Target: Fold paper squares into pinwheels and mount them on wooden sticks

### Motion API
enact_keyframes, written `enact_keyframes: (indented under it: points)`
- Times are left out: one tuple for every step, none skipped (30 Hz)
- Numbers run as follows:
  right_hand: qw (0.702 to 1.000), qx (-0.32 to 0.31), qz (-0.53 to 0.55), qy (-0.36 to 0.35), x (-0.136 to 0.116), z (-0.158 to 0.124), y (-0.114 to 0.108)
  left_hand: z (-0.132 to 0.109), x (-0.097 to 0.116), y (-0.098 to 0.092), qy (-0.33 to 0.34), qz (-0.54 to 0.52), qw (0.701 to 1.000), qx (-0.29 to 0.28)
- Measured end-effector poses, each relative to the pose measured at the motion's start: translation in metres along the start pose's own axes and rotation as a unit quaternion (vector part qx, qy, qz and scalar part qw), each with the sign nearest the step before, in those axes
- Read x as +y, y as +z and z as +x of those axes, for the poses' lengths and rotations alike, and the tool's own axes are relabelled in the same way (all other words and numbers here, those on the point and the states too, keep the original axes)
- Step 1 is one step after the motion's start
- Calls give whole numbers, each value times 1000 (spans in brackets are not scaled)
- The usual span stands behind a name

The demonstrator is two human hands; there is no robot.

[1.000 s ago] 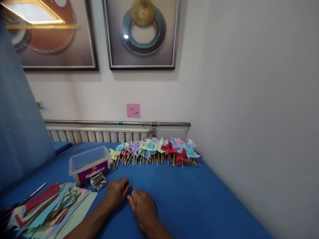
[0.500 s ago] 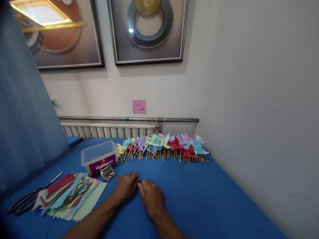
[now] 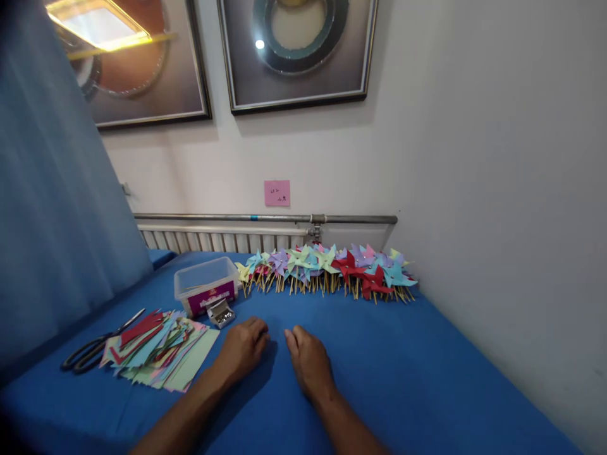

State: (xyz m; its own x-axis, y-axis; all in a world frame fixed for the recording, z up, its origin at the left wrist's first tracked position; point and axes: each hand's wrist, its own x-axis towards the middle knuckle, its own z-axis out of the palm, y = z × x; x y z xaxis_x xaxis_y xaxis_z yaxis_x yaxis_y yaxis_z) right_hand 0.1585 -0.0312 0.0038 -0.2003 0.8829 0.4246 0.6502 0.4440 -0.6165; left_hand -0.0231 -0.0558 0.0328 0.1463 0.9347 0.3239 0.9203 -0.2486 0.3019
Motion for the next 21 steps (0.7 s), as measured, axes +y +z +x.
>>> enact_keyframes:
  points:
    - [1000, 1, 16, 16, 0, 0, -2, -14, 1, -1, -3, -9, 1000, 13]
    - [999, 1, 32, 28, 0, 0, -4, -30, 1, 0, -3, -18, 999, 28]
    - [998, 1, 46, 37, 0, -1, -5, -47, -1, 1, -6, -27, 999, 45]
    - [997, -2, 58, 43, 0, -1, -6, -65, -5, 2, -19, -33, 997, 69]
    - [997, -4, 66, 48, -1, -2, -7, -82, -10, 2, -34, -42, 994, 94]
    - [996, -8, 73, 51, -2, -3, -7, -97, -18, 0, -53, -48, 990, 122]
    - [995, -14, 78, 53, -3, -3, -6, -111, -28, -4, -73, -46, 985, 150]
    - [995, -20, 82, 53, -4, -4, -5, -122, -40, -12, -97, -34, 979, 175]
    - [995, -28, 85, 50, -5, -4, -5, -130, -55, -23, -121, -13, 973, 196]
    - [995, -35, 86, 47, -6, -5, -4, -135, -70, -36, -147, 16, 965, 215]
    - [995, -41, 85, 42, -7, -5, -3, -136, -88, -53, -178, 47, 955, 233]
    - [995, -44, 83, 37, -8, -5, -3, -135, -105, -70, -210, 82, 942, 248]
    - [995, -45, 80, 33, -9, -5, -2, -131, -123, -88, -237, 115, 931, 254]
    - [996, -46, 77, 31, -9, -4, -2, -126, -140, -104, -249, 139, 928, 242]
    - [996, -47, 76, 31, -9, -4, -2, -119, -155, -119, -254, 154, 931, 214]
    - [996, -47, 75, 33, -9, -4, -2, -112, -169, -130, -261, 158, 936, 177]
    - [995, -48, 76, 36, -8, -3, -2, -106, -181, -139, -269, 150, 942, 130]
    - [995, -48, 77, 39, -7, -3, -2, -101, -191, -144, -287, 140, 943, 91]
    - [995, -47, 77, 41, -7, -3, -2, -97, -198, -146, -304, 125, 943, 48]
    - [995, -47, 77, 41, -6, -3, -2, -94, -204, -145, -310, 111, 944, 12]
    - [995, -47, 78, 40, -6, -3, -2, -93, -207, -143, -313, 103, 944, -14]
